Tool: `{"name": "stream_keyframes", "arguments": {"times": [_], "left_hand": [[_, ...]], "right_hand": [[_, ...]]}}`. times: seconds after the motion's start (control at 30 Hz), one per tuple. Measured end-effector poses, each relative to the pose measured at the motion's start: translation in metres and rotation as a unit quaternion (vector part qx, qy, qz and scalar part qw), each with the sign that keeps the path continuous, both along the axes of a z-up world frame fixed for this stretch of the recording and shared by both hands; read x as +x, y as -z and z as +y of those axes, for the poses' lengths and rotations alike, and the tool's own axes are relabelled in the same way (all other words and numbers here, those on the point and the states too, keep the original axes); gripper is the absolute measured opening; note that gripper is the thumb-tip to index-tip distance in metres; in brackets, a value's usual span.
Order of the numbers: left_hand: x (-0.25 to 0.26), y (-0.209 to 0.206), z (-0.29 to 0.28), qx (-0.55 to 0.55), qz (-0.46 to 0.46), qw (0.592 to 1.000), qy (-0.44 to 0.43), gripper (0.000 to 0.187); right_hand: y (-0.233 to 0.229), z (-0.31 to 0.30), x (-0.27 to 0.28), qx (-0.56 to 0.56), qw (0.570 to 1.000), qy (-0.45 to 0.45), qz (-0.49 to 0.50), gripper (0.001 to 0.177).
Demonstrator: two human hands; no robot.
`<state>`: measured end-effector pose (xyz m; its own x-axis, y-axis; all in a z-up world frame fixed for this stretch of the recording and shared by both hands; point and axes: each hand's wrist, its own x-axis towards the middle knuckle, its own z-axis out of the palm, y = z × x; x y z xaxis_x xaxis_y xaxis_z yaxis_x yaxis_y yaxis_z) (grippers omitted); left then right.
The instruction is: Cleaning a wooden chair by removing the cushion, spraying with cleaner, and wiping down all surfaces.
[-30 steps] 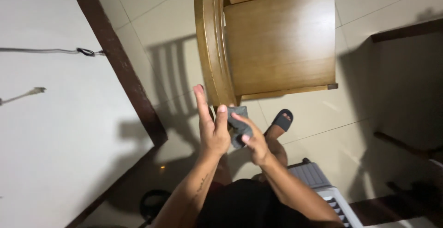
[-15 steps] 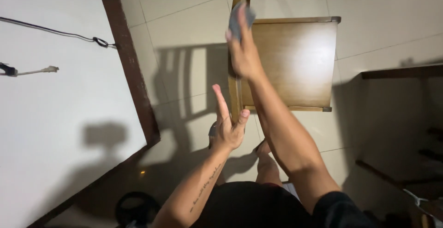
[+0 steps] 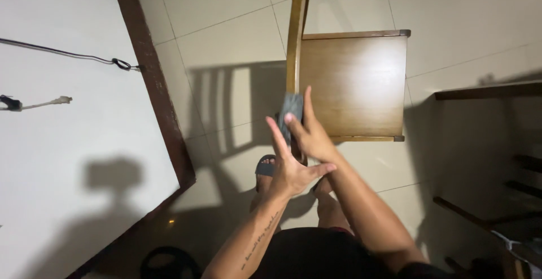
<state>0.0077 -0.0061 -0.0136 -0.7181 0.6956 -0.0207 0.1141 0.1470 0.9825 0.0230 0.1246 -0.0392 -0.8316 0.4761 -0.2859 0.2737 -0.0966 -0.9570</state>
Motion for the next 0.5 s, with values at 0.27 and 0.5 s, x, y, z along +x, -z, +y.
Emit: {"name": "stream_keyframes", "arguments": {"times": [0.27, 0.5], "left_hand": [[-0.012, -0.008, 0.004, -0.116, -0.033, 0.988, 0.092, 0.131], [-0.014, -0.007, 0.004, -0.124, -0.027, 0.986, 0.110, 0.127]], "right_hand": [[0.010, 0.104, -0.115, 0.077, 0.996, 0.029, -0.022, 0.098], [-0.014, 0.155, -0.190, 0.138, 0.974, 0.146, -0.103, 0.098]]}}
